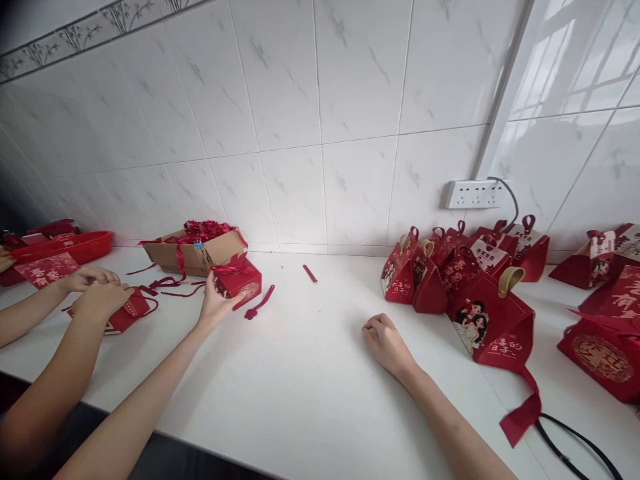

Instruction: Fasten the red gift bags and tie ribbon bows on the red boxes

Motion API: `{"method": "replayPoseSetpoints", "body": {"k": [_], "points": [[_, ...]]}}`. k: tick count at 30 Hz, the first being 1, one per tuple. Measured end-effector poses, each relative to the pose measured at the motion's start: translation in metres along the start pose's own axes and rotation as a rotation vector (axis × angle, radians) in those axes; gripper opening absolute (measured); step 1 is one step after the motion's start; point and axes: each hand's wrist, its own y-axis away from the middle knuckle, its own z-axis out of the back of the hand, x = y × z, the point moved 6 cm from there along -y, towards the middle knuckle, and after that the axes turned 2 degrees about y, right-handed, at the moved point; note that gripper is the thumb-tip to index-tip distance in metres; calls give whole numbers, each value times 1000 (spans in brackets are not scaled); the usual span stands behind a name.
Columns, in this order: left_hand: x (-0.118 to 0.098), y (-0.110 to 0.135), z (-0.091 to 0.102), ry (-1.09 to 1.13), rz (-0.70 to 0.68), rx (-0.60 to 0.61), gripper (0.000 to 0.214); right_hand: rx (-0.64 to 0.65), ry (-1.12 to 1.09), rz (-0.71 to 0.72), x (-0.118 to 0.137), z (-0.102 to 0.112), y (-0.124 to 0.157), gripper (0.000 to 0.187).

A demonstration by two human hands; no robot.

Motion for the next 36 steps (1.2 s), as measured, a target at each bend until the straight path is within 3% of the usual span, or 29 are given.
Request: {"method": "replayPoseSetpoints", "body": {"k": [3, 6, 7, 9, 11, 14, 16, 18, 21, 24, 27, 29, 32, 34, 36], "points": [[-47, 32, -55, 181, -114, 150, 91, -15, -86, -11, 7, 0, 5, 30], [-99, 88, -115, 201, -292, 275, 95, -12, -273, 6, 17, 0, 13, 34], [-109, 106, -129, 207, -266, 246, 93, -19, -360, 34, 21, 0, 16, 44], [-120, 139, -150, 174, -200, 227, 96, -18, -529, 111, 29, -1, 21, 83], [-127, 165, -163, 93, -240, 367, 106, 11, -655, 157, 31, -3, 22, 108], [-130, 184, -162, 98, -386, 661, 94, -29, -792, 98, 21, 2, 17, 103], [-129, 184, -154, 197, -444, 807, 79, -97, -861, 70, 10, 12, 12, 85], [-129, 180, -151, 274, -489, 892, 75, -139, -911, 95, 3, 25, 8, 62], [-136, 182, -151, 321, -632, 958, 73, -210, -895, 131, -1, 46, 7, 52], [-156, 193, -136, 420, -969, 875, 54, -244, -681, 46, 2, 58, 7, 49], [-170, 194, -103, 517, -1262, 558, 29, -157, -537, -72, 8, 52, 6, 46], [-169, 179, -90, 524, -1221, 369, 24, -44, -577, -130, 12, 41, 6, 46], [-152, 143, -91, 554, -849, 206, 32, 95, -687, -167, 15, 29, 9, 51], [-132, 123, -105, 649, -519, 241, 35, 113, -695, -108, 15, 32, 12, 54], [-116, 116, -126, 765, -249, 397, 36, 175, -680, 1, 17, 39, 15, 65]]}}
